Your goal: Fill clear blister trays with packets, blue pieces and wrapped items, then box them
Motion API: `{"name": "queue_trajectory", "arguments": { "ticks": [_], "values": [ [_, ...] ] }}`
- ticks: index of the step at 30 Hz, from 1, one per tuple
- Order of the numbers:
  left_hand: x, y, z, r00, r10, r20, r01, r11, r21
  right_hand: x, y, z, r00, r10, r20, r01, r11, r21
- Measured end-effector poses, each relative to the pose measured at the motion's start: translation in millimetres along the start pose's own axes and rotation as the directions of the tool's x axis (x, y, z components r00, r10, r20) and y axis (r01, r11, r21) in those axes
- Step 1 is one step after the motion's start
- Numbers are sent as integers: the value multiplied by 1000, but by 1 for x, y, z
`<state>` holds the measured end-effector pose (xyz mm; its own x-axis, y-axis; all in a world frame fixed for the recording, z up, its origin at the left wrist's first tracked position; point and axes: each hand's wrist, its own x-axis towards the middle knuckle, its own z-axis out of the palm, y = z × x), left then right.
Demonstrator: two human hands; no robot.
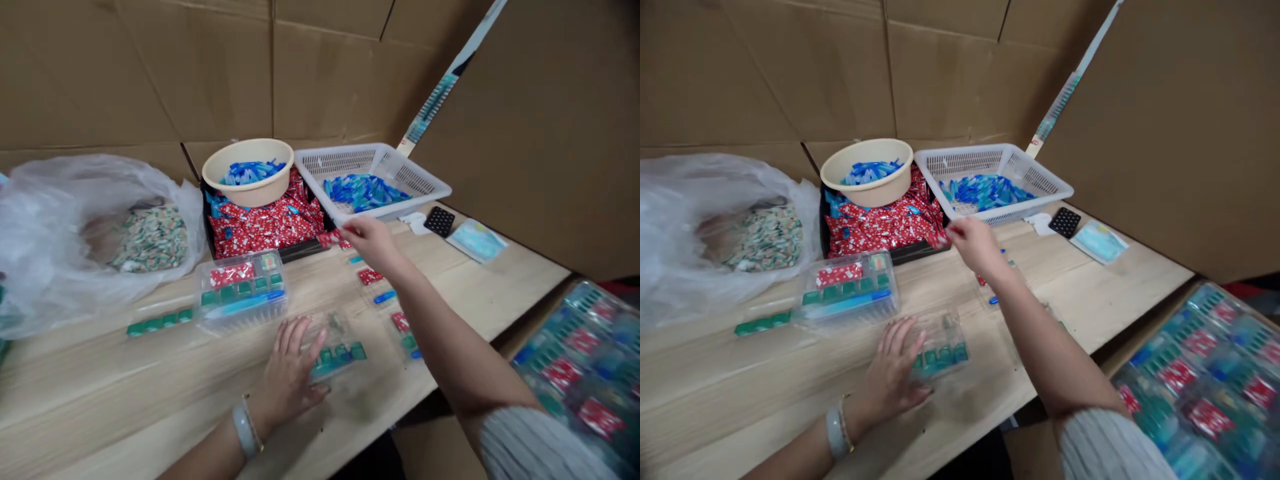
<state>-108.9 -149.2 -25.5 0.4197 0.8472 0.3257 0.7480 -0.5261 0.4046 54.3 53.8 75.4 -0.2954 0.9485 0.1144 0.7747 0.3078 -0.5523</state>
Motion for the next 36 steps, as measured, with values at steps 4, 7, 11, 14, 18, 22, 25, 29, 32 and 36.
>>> {"name": "queue_trajectory", "arguments": {
  "ticks": [4, 7, 11, 14, 18, 22, 25, 29, 32, 36],
  "values": [
    [-4, -3, 1, 996, 50, -74, -50, 999, 11, -76, 29, 12, 909, 221, 354, -355, 855, 377],
    [0, -1, -2, 1000, 19, -15, -19, 1000, 16, -103, 31, 42, 825, 211, 524, -472, 768, 433],
    [7, 4, -10, 984, -114, 140, 116, 993, -6, -111, 28, 45, 840, 191, 508, -440, 788, 430],
    [12, 3, -11, 951, -168, 258, 173, 985, 0, -122, 34, 30, 953, 204, 225, -260, 930, 258],
    [23, 4, -5, 895, -212, 393, 200, 977, 71, -156, 43, 41, 976, -205, 77, 209, 976, -54],
    [8, 17, -18, 886, -205, 415, 186, 979, 88, -189, 41, 59, 937, -334, 102, 349, 907, -236],
    [-52, 6, -52, 936, -203, 289, 186, 979, 86, -197, 5, 68, 926, -375, -42, 358, 908, -216],
    [-197, -44, -128, 752, -640, -156, 655, 701, 281, -176, -110, 120, 703, -674, 229, 659, 738, 149],
    [-309, -61, -178, 442, -806, -394, 877, 297, 377, -154, -202, 188, 706, -617, 349, 631, 771, 87],
    [-385, -27, -179, 389, -889, -240, 850, 246, 465, -166, -240, 249, 756, -469, 456, 569, 816, -104]
  ]
}}
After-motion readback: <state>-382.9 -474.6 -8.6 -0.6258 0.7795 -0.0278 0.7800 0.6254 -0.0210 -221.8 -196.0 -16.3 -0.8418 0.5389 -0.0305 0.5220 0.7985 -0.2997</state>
